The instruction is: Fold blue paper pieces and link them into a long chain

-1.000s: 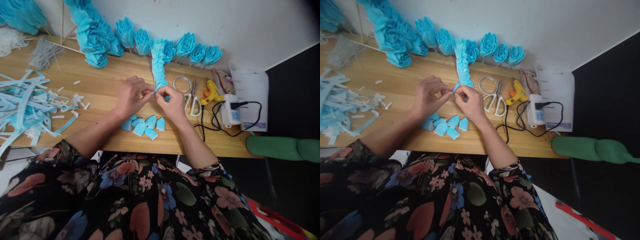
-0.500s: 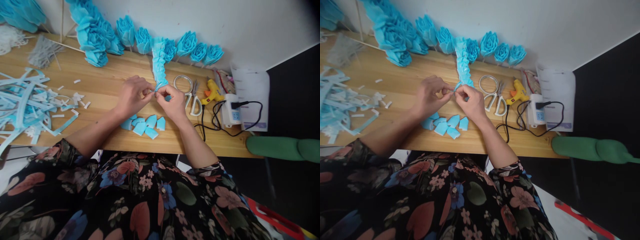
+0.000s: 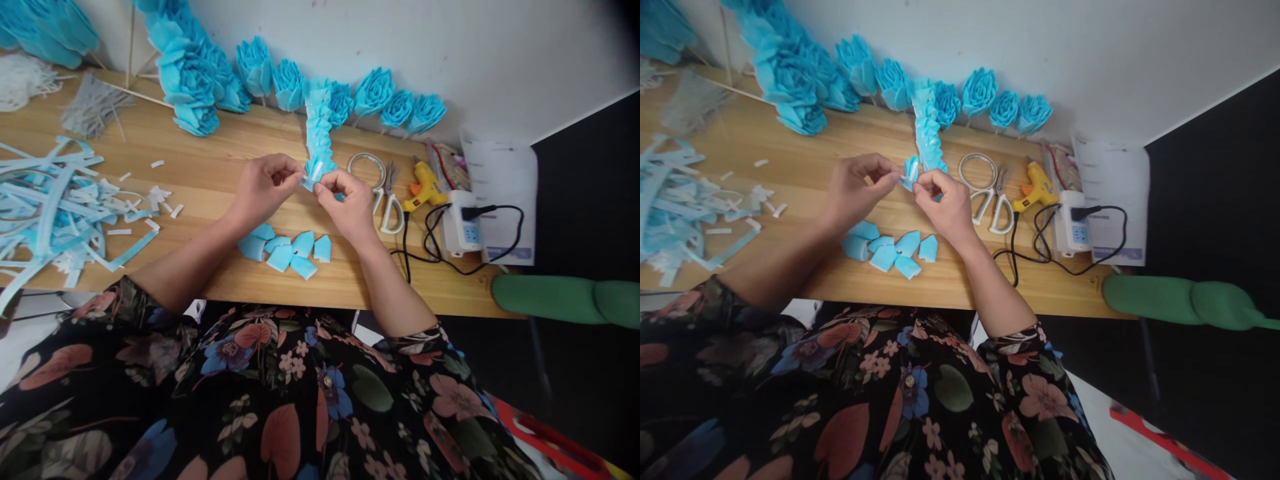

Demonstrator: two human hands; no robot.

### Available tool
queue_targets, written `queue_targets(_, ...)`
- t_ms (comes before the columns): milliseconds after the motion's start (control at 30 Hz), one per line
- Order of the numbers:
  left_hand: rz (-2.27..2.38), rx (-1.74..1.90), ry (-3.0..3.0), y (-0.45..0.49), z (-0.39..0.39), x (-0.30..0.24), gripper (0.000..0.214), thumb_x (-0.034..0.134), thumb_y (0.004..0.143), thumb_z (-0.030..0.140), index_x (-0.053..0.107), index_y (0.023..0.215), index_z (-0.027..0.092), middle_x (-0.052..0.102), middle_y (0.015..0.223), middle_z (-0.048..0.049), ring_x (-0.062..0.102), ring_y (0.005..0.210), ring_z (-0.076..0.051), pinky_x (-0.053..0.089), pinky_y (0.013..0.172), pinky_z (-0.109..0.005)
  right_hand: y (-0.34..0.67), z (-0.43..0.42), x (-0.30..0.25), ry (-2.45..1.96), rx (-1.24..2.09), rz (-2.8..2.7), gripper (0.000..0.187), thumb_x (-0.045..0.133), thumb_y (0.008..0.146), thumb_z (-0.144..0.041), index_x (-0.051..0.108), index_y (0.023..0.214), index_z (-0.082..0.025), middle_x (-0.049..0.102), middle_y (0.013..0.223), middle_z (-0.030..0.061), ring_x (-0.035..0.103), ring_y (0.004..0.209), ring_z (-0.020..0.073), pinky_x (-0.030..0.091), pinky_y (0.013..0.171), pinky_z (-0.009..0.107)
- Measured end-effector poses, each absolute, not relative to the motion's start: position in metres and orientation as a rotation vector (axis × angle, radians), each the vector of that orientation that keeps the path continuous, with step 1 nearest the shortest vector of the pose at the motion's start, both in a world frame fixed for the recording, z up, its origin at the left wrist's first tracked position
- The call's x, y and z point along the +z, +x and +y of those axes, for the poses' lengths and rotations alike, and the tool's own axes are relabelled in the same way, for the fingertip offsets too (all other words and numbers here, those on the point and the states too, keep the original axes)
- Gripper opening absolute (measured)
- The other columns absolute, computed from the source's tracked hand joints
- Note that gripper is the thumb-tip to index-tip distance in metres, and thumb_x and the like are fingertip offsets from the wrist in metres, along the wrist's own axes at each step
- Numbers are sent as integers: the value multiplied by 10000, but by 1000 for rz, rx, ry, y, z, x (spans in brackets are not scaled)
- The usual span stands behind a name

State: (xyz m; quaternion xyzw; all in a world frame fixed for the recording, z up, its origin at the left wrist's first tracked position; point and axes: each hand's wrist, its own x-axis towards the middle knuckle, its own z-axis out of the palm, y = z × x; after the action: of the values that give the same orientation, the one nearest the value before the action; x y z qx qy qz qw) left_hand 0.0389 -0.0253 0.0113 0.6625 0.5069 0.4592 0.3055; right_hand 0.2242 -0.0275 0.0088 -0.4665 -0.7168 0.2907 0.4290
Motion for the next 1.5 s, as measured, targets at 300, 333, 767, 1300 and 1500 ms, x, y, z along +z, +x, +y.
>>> queue_targets(300, 1315, 1346, 1432, 30, -13, 9, 151, 682, 856, 265, 619, 735, 199, 573, 645, 25, 523, 635, -117, 397, 600, -283, 228, -20, 2, -1132, 959, -1600, 196, 661, 874, -368, 608, 759, -218, 615, 707, -34, 509, 632, 100, 433, 643, 273)
queue_targets(333, 1328, 1365, 1425, 26, -9, 11, 159, 681, 858, 267, 609, 730, 206, 564, 639, 29, 508, 630, -115, 389, 606, -293, 228, -20, 2, -1131, 988, -1578, 212, 669, 873, -392, 610, 763, -220, 629, 717, -33, 515, 633, 100, 437, 644, 272)
queue_targets(767, 2009, 916, 2226, -86, -21, 54, 108, 631, 950, 339, 679, 969, 243, 617, 950, -8, 538, 985, -229, 441, 908, -464, 224, -21, 4, -1114, 1090, -1550, 221, 659, 852, -408, 652, 748, -213, 667, 714, -21, 516, 639, 103, 426, 642, 270)
queue_targets(1300, 1189, 968, 1578, 29, -14, 45, 244, 643, 873, 336, 664, 695, 171, 672, 703, -18, 590, 692, -140, 481, 678, -261, 225, -24, 9, -1054, 1155, -1650, 255, 670, 848, -435, 702, 768, -195, 714, 752, 7, 594, 706, 128, 461, 693, 275)
queue_targets(1500, 1197, 907, 1657, 29, -10, 42, 204, 681, 828, 296, 660, 660, 183, 592, 593, 11, 541, 633, -139, 427, 595, -257, 228, -23, 13, -1052, 1171, -1628, 291, 641, 889, -489, 701, 821, -213, 708, 788, -3, 619, 759, 139, 483, 727, 282)
